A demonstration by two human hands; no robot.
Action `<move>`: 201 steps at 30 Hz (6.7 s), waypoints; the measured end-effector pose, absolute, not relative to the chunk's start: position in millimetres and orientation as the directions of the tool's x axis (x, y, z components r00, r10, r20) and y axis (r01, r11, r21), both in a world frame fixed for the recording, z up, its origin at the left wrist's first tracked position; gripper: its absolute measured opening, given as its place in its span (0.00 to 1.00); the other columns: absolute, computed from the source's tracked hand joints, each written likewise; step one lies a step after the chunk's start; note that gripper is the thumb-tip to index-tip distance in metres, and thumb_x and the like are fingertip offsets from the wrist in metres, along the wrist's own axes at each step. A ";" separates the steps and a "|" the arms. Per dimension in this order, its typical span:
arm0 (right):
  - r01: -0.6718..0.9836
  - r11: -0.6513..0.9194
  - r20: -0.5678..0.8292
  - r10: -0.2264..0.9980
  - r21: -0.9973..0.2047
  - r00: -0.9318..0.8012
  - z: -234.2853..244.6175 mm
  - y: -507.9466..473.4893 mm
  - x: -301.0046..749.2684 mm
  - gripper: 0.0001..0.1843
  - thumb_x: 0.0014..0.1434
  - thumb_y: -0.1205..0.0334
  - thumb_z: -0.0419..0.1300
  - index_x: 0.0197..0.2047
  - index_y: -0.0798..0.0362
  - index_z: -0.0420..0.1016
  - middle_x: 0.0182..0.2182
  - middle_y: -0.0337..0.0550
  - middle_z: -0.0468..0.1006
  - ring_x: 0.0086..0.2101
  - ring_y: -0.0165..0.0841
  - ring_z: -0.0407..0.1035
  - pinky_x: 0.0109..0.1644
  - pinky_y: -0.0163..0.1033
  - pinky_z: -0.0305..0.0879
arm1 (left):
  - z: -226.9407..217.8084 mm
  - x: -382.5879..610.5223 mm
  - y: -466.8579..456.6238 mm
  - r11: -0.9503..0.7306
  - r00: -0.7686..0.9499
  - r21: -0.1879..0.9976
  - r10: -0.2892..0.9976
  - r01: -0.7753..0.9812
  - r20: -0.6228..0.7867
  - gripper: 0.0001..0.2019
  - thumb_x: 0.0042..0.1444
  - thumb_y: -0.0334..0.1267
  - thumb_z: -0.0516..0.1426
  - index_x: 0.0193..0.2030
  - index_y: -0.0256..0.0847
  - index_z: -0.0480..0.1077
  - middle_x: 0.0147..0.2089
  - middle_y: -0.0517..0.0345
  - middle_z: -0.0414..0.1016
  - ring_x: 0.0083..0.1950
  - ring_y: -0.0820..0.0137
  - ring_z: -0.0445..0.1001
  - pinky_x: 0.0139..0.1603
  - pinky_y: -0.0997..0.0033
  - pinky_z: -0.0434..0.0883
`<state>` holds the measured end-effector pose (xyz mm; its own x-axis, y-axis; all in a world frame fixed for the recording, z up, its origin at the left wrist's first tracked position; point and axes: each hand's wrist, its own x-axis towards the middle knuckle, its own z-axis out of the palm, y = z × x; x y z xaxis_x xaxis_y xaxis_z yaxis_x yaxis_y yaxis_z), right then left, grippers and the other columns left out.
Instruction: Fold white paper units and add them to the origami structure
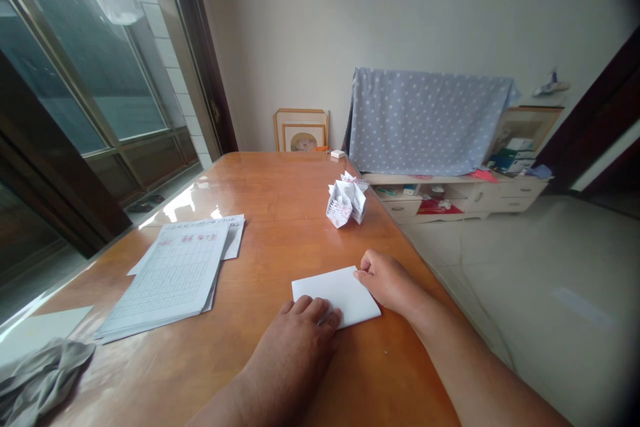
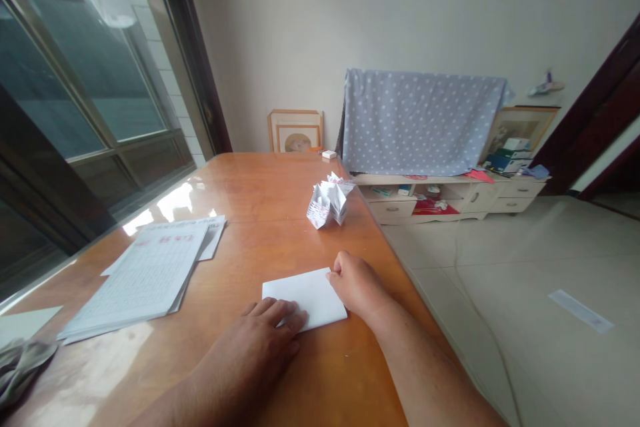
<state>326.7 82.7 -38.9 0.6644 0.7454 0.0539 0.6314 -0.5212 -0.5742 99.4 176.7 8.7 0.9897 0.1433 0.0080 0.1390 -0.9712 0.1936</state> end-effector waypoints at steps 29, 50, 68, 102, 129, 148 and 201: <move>0.716 -0.572 0.210 0.703 -0.401 0.679 -9.8 76.4 315.5 0.16 0.65 0.53 0.57 0.51 0.52 0.72 0.46 0.48 0.80 0.42 0.38 0.72 0.40 0.37 0.60 | 26.9 81.9 178.0 -0.973 0.998 0.229 0.020 0.033 -0.059 0.29 0.60 0.54 0.59 0.66 0.50 0.67 0.66 0.47 0.66 0.62 0.50 0.66 0.61 0.51 0.66; 0.970 -0.211 0.056 0.974 -0.122 0.219 -1.6 8.7 197.5 0.32 0.73 0.51 0.40 0.72 0.61 0.57 0.70 0.55 0.58 0.70 0.43 0.47 0.74 0.55 0.36 | 19.0 77.9 181.9 -0.973 0.996 0.217 -0.069 -0.080 0.055 0.17 0.63 0.51 0.56 0.54 0.49 0.75 0.47 0.48 0.74 0.47 0.58 0.70 0.51 0.59 0.69; 0.878 -0.479 0.110 0.872 -0.008 0.477 -1.1 -21.1 219.9 0.42 0.69 0.36 0.40 0.67 0.62 0.67 0.66 0.62 0.64 0.69 0.51 0.52 0.73 0.63 0.30 | 15.7 78.5 184.2 -0.972 0.995 0.220 -0.064 -0.079 0.074 0.14 0.61 0.49 0.57 0.48 0.46 0.76 0.50 0.48 0.72 0.50 0.56 0.70 0.53 0.58 0.68; 0.924 -0.373 -0.049 0.928 -0.087 0.370 5.2 13.7 165.4 0.58 0.57 0.21 0.43 0.71 0.62 0.57 0.68 0.70 0.57 0.69 0.58 0.48 0.70 0.62 0.40 | -12.3 87.0 232.0 -0.707 0.989 0.699 0.149 0.112 -0.007 0.28 0.46 0.23 0.51 0.53 0.45 0.74 0.52 0.58 0.80 0.50 0.63 0.77 0.51 0.67 0.73; 0.937 -0.324 0.061 0.941 -0.128 0.333 7.2 37.9 113.1 0.54 0.58 0.22 0.42 0.71 0.56 0.60 0.67 0.58 0.64 0.67 0.55 0.53 0.71 0.60 0.38 | -25.0 94.3 234.4 -0.678 0.991 0.733 0.127 0.052 0.047 0.20 0.49 0.29 0.55 0.49 0.42 0.76 0.47 0.58 0.82 0.46 0.63 0.78 0.49 0.67 0.73; 0.838 -0.539 -0.010 0.841 -0.086 0.541 5.2 -8.3 190.8 0.47 0.64 0.28 0.39 0.68 0.58 0.65 0.66 0.56 0.65 0.69 0.55 0.48 0.70 0.67 0.32 | -12.5 87.0 229.1 -0.728 0.984 0.678 0.171 0.097 0.042 0.27 0.44 0.23 0.51 0.52 0.43 0.74 0.50 0.56 0.79 0.49 0.62 0.77 0.52 0.67 0.73; 0.702 -0.565 0.126 0.733 -0.434 0.668 7.7 103.8 279.8 0.24 0.64 0.45 0.57 0.57 0.50 0.74 0.44 0.48 0.81 0.45 0.40 0.75 0.43 0.39 0.62 | 4.7 86.9 209.4 -0.864 0.972 0.496 0.187 0.093 0.143 0.14 0.50 0.40 0.63 0.45 0.45 0.75 0.47 0.54 0.74 0.49 0.59 0.72 0.47 0.65 0.70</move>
<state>279.8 103.8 7.7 0.6683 0.7331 0.1264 0.7018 -0.5649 -0.4341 86.9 209.4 4.7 0.9720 0.1867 0.1429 0.0930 -0.8635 0.4957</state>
